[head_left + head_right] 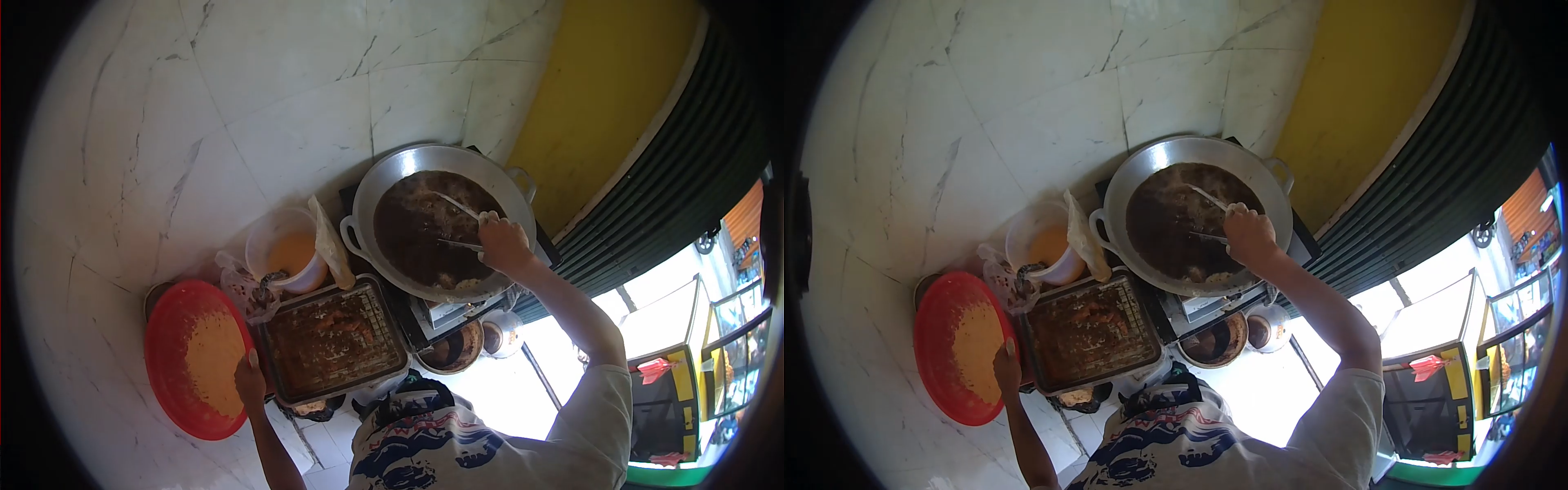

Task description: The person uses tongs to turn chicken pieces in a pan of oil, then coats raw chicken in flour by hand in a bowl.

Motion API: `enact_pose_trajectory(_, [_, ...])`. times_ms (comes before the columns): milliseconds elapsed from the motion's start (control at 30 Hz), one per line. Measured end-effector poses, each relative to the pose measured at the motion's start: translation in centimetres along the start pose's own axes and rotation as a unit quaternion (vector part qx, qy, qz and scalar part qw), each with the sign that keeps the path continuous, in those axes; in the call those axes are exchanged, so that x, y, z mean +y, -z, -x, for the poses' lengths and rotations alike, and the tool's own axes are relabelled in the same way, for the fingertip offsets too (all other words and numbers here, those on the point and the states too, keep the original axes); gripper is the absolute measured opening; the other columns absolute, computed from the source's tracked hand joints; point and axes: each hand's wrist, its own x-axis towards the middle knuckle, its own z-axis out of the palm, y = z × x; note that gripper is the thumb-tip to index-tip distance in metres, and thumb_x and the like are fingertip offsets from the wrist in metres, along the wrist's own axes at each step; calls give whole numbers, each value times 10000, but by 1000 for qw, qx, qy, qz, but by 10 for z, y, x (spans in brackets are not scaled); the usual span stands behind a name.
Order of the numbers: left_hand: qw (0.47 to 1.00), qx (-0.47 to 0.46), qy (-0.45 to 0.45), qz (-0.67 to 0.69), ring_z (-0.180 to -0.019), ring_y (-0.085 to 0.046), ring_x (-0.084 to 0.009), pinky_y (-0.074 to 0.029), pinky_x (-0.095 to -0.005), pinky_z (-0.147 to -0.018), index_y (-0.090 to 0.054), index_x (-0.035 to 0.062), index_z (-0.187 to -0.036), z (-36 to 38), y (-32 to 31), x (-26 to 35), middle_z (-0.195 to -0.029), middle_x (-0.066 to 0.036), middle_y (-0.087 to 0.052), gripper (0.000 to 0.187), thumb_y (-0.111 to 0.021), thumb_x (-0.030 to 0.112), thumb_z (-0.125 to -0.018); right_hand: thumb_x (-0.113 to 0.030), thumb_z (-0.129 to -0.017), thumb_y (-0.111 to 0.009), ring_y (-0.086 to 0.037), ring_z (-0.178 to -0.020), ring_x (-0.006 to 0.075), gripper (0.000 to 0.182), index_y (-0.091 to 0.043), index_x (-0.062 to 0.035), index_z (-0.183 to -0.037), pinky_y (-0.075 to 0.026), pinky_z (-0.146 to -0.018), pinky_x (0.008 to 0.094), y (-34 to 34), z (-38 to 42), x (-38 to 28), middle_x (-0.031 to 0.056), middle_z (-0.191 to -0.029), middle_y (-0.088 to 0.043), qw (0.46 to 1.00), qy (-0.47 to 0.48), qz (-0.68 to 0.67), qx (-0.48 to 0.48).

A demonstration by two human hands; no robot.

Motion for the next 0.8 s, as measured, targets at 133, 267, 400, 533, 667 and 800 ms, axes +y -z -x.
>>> enact_pose_trajectory(133, [1000, 7, -18, 5, -931, -573, -435, -440, -488, -785, -608, -7, -979, 0, -2, -2, -947, -244, -623, 554, -374, 494, -935, -275, -679, -771, -637, -898, 245, 512, -564, 35, -1031, -545, -723, 328, -12, -19, 4, 125, -975, -585, 1000, -25, -8, 7])
enact_pose_trajectory(267, [1000, -6, -3, -2, -928, -571, -437, -442, -486, -778, -605, -12, -964, -3, -2, -4, -946, -237, -624, 548, -380, 487, -937, -257, -694, -764, -630, -933, 263, 499, -568, 53, -1033, -540, -753, 343, -24, -35, 11, 140, -1004, -590, 998, -58, -27, 9])
enact_pose_trajectory(400, [1000, 2, -3, 16, -925, -572, -438, -440, -486, -778, -607, -13, -960, 0, 2, 4, -949, -235, -623, 560, -372, 496, -936, -235, -712, -744, -627, -955, 280, 475, -570, 72, -1030, -539, -761, 349, -31, -47, 19, 165, -1051, -588, 997, -71, -35, -2])
enact_pose_trajectory(533, [1000, -5, 4, 11, -943, -577, -426, -438, -473, -801, -613, -13, -1028, -2, -3, -2, -977, -238, -624, 584, -372, 511, -933, -216, -721, -724, -625, -959, 291, 449, -574, 68, -1035, -535, -776, 355, -37, -55, 26, 176, -1058, -588, 995, -91, -33, -1])
enact_pose_trajectory(667, [1000, -11, -4, 19, -927, -577, -434, -438, -486, -786, -610, -8, -1011, -3, -2, -1, -953, -242, -622, 581, -368, 514, -931, -197, -711, -712, -623, -967, 304, 415, -592, 41, -1030, -526, -801, 371, -32, -53, 33, 182, -1052, -590, 992, -112, -54, 18])
enact_pose_trajectory(800, [1000, -16, 4, 12, -939, -575, -433, -439, -486, -796, -609, -8, -1018, -6, -4, -5, -967, -240, -623, 589, -365, 521, -929, -201, -699, -713, -630, -957, 303, 373, -624, 25, -982, -524, -800, 375, -28, -51, 39, 182, -1046, -596, 990, -124, -61, -3])
